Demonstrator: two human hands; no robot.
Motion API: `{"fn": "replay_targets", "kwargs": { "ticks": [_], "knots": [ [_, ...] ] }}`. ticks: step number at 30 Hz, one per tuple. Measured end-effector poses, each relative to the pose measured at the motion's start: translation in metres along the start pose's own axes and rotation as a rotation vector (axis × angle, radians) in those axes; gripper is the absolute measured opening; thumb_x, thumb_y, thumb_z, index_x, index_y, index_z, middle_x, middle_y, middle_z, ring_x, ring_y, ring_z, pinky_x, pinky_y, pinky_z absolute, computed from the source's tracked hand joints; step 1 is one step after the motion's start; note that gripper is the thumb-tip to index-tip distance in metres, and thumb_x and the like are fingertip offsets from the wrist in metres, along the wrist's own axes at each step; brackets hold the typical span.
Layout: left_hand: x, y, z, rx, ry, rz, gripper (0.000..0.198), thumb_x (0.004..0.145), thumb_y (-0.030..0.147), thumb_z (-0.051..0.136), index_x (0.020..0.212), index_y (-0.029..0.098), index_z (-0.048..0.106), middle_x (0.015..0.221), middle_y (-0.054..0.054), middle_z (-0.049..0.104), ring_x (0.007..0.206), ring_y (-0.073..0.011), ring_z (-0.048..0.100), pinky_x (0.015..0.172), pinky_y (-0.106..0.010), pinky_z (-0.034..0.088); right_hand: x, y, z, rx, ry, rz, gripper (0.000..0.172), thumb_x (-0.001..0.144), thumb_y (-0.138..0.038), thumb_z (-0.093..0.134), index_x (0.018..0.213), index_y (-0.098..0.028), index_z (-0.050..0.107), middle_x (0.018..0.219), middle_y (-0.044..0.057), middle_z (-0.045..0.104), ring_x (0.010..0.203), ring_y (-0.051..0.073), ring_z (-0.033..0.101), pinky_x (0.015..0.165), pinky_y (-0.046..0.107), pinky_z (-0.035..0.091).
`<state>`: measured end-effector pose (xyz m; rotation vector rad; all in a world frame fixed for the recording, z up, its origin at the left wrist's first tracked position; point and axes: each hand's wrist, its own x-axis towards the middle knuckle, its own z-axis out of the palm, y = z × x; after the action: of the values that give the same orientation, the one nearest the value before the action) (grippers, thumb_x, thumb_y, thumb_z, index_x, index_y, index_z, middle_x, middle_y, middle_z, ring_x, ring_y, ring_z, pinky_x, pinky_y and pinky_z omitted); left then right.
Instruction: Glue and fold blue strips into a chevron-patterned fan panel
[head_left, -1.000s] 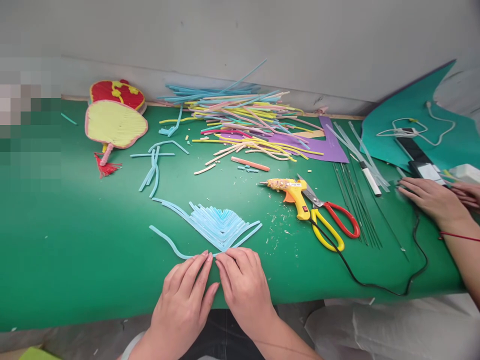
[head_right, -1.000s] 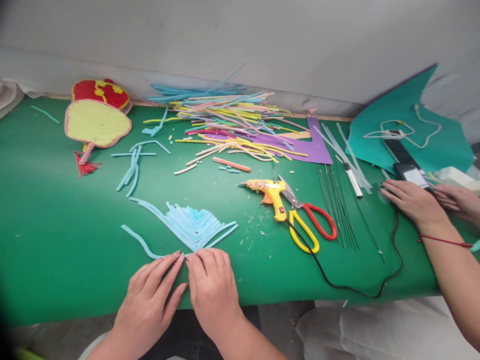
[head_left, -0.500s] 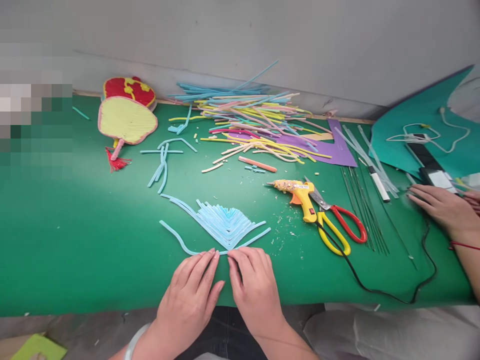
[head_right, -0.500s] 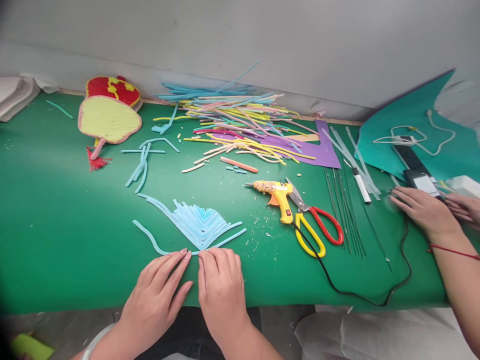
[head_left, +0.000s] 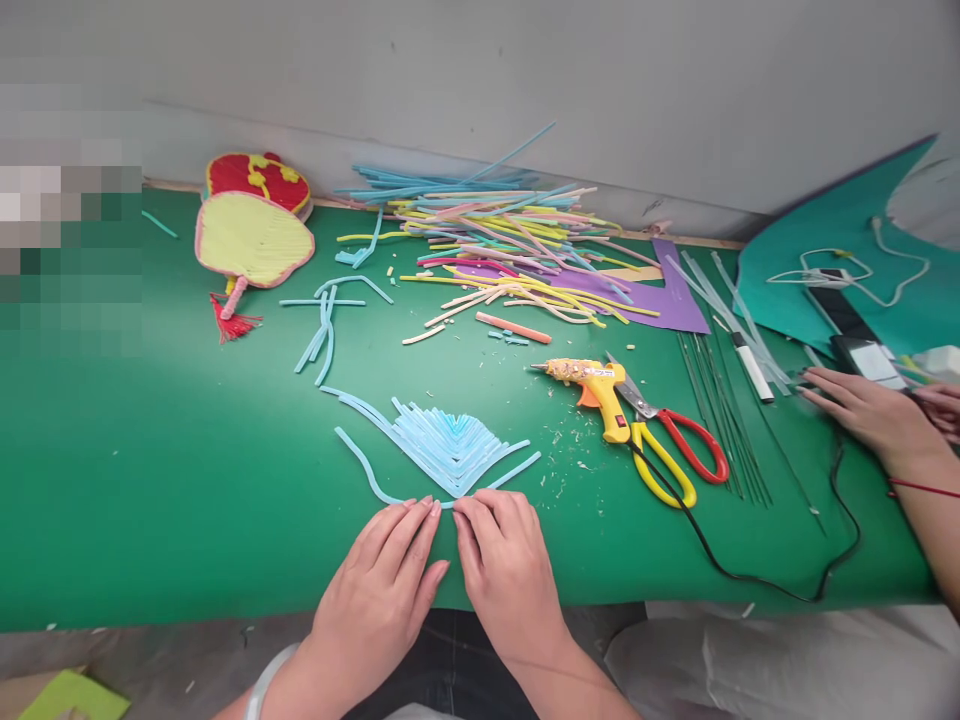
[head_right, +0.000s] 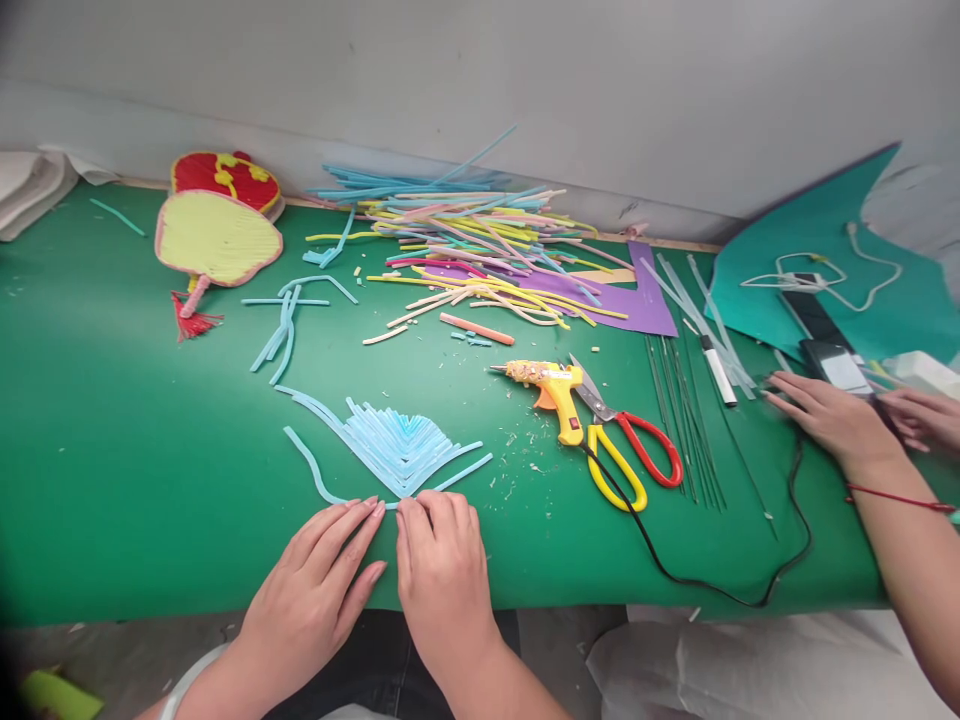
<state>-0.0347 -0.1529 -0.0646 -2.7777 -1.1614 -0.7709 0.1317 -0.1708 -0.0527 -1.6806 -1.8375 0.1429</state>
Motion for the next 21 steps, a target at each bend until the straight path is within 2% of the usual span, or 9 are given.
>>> {"fn": "replay_targets", "kwargs": {
  "ticks": [7,13,17,21],
  "knots": [
    [-0.001,0.0,0.0,0.023,-0.029,0.008,0.037,0.098,0.02,0.054,0.132,0.004,0.057,0.127,-0.016,0.065,0.122,-0.0285,0.056,0.104,-0.043,0.046,-0.003,0.001,-0.005,0.007,0.034,-0.055,0.018,0.098,-0.01,0.052,0.109,-0.015,0.065,0.098,0.008,0.069,0.093,0.02,0.061,0.081,0.035,0.05],
    [-0.001,0.001,-0.003,0.046,-0.054,0.0,0.044,0.101,0.034,0.049,0.134,0.006,0.056,0.132,-0.016,0.062,0.127,-0.0304,0.052,0.107,-0.044,0.044,-0.007,0.004,-0.004,-0.037,0.043,-0.091,0.022,0.097,-0.009,0.05,0.111,-0.014,0.067,0.108,0.01,0.07,0.102,0.023,0.063,0.089,0.039,0.054],
    [0.001,0.006,-0.005,0.047,-0.037,-0.053,0.042,0.102,0.038,0.047,0.132,0.01,0.057,0.127,-0.015,0.065,0.121,-0.0293,0.055,0.105,-0.045,0.042,-0.012,0.007,-0.002,-0.057,0.028,-0.126,0.027,0.097,-0.007,0.048,0.114,-0.013,0.067,0.111,0.01,0.071,0.109,0.023,0.063,0.099,0.04,0.054],
    [0.002,0.012,-0.005,0.057,-0.029,-0.087,0.04,0.103,0.037,0.044,0.13,0.012,0.058,0.121,-0.014,0.067,0.114,-0.0285,0.058,0.1,-0.043,0.043,-0.017,0.006,0.0,-0.099,0.032,-0.141,0.031,0.095,-0.005,0.046,0.116,-0.011,0.068,0.113,0.012,0.071,0.113,0.025,0.063,0.101,0.042,0.055]
  ]
}}
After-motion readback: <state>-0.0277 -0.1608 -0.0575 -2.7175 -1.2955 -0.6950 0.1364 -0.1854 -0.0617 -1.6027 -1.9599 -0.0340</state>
